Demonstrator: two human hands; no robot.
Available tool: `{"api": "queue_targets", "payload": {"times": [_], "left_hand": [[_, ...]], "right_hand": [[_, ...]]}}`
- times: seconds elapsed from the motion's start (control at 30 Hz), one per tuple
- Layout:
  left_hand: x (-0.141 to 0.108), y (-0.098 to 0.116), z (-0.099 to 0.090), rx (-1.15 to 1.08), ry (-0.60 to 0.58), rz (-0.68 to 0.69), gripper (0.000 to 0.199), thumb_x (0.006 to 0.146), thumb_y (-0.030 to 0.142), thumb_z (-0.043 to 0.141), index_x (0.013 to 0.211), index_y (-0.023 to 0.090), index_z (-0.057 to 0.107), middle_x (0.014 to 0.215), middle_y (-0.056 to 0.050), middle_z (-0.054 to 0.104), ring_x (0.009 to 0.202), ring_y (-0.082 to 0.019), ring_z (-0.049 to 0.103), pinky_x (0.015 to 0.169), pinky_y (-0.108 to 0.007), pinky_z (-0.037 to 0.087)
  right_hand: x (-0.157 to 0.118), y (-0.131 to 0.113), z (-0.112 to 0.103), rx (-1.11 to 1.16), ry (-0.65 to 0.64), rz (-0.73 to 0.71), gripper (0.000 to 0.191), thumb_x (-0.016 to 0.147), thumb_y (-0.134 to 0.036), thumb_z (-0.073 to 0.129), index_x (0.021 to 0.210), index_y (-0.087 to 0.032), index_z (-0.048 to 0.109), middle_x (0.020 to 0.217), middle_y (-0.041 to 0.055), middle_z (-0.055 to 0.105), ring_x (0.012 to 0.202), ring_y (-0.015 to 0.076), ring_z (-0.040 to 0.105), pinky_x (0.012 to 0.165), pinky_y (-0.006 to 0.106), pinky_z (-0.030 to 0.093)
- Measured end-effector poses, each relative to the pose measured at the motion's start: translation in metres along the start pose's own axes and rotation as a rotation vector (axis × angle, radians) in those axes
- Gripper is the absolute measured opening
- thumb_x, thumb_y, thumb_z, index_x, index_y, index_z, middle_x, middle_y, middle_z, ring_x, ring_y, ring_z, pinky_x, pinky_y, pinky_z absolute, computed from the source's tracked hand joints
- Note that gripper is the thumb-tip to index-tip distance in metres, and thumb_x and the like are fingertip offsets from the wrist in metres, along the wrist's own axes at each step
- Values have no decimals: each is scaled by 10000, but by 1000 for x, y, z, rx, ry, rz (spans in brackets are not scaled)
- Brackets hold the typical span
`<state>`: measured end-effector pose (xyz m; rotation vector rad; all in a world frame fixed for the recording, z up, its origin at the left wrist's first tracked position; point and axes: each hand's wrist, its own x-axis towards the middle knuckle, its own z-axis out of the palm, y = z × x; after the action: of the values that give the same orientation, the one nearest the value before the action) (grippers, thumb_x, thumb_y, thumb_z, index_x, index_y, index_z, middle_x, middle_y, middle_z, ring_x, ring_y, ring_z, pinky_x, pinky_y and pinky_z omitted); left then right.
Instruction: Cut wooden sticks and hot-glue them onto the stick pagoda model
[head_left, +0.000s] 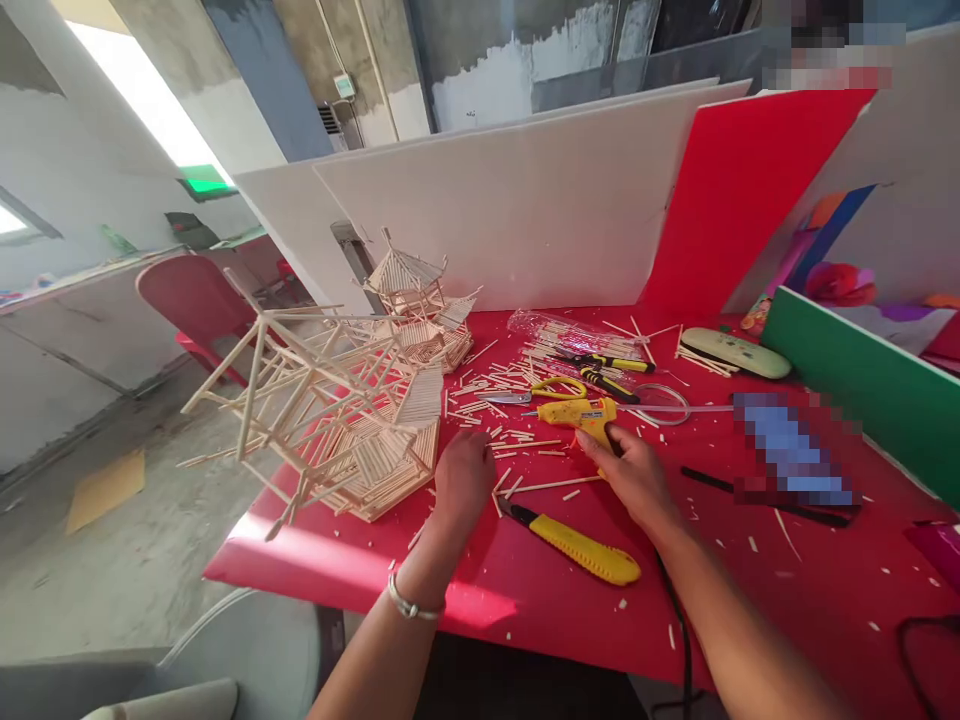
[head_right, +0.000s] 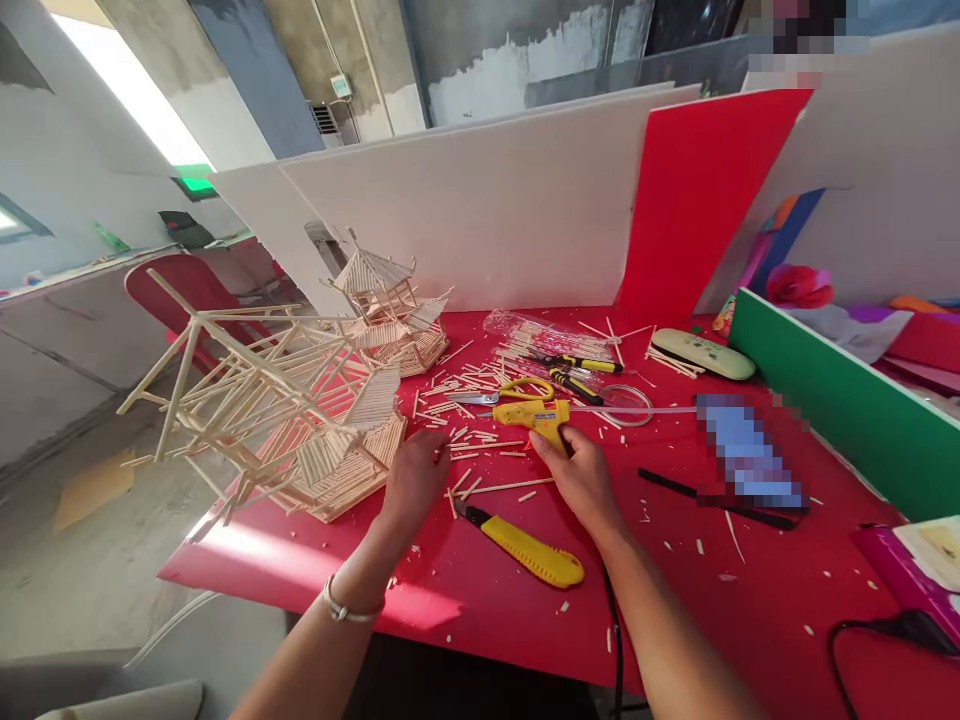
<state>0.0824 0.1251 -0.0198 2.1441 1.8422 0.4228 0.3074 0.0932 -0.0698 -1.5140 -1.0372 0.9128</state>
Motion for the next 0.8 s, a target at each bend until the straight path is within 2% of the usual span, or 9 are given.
{"api": "queue_targets", "payload": {"times": [0.17, 0.3, 0.47, 0.8], "left_hand": [[41, 6, 6, 198, -86, -82, 223, 855, 113, 510, 888, 115, 731, 867, -182, 725, 867, -299, 692, 729, -346, 492], [52, 9, 12, 281, -116, -87, 211, 848, 113, 533, 901, 120, 737, 908, -190, 735, 908, -310, 702, 747, -356, 505], [43, 8, 14, 274, -65, -66, 273, 886, 134, 473, 1000, 149, 721, 1008, -181, 719, 909, -291, 701, 723, -345, 500], [4, 1, 3, 168, 44, -47, 215, 856, 175, 517, 928, 222, 713, 977, -74, 726, 924, -223, 666, 710, -283, 451]], "right_hand": [[0, -3, -4, -24, 16, 9, 562, 755, -658, 657, 1054, -187, 715, 982, 67, 758, 825, 224, 662, 706, 292, 498], [-1, -4, -5, -39, 31, 8, 552, 758, -653, 656, 1061, -195, 711, 993, 63, 756, 844, 228, 662, 723, 297, 499], [-3, -4, -4, -63, 35, -10, 563, 749, -660, 651, 1051, -189, 717, 961, 68, 760, 818, 236, 668, 716, 311, 501], [-4, -4, -2, -101, 30, -34, 556, 729, -661, 650, 1013, -189, 727, 939, 63, 762, 830, 243, 670, 728, 323, 503]]}}
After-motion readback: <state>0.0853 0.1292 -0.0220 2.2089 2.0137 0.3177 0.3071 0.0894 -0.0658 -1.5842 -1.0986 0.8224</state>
